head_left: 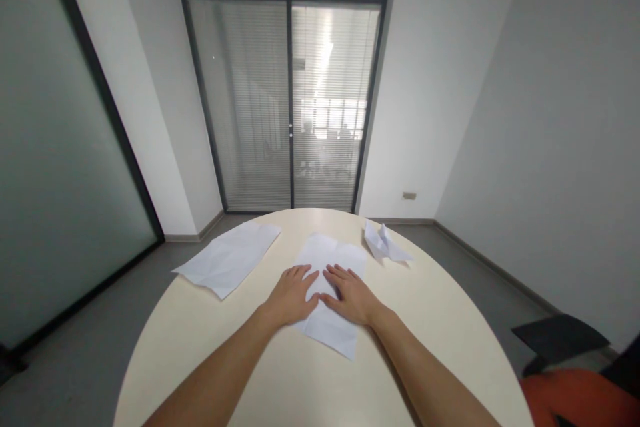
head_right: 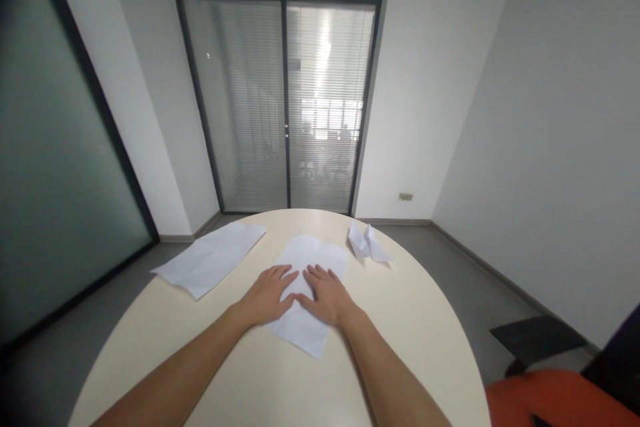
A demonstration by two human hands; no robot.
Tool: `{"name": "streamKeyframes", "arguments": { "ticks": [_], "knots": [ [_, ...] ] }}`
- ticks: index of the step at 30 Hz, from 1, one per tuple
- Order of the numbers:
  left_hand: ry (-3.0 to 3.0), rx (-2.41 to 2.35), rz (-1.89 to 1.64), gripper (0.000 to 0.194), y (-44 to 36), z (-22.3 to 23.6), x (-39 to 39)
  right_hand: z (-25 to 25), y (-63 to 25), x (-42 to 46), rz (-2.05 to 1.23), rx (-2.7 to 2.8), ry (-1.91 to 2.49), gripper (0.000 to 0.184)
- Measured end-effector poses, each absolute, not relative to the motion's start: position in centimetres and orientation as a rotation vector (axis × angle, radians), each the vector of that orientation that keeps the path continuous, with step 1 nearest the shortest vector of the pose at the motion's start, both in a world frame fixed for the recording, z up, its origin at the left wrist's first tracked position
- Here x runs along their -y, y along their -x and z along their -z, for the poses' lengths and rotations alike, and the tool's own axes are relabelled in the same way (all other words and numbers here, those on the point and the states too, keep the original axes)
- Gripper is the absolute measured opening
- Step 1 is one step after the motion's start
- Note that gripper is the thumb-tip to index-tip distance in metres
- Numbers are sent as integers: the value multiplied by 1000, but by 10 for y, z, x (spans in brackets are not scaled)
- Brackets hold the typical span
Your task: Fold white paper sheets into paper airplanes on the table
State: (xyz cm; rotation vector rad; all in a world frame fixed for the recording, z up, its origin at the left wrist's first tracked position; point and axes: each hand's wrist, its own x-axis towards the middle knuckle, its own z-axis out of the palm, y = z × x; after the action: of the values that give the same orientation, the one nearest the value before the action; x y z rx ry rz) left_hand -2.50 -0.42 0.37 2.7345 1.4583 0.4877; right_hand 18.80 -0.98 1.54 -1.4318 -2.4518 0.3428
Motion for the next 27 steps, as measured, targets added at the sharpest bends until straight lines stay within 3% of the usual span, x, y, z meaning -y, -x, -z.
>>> {"name": "streamKeyframes", "arguments": {
  "ticks": [5, 9, 27],
  "knots": [
    [-2701, -1493, -498, 54, 24, -4, 5, -14, -188, 9, -366, 2409, 1565, 95],
    [-2588, -1579, -374, 63, 24, -2, 4, -17, -190, 8, -378, 2401, 1585, 98],
    [-2695, -1616, -610, 66, 23, 1, 2, -29, -190, 12, -174, 2350, 1523, 62]
  ]
}}
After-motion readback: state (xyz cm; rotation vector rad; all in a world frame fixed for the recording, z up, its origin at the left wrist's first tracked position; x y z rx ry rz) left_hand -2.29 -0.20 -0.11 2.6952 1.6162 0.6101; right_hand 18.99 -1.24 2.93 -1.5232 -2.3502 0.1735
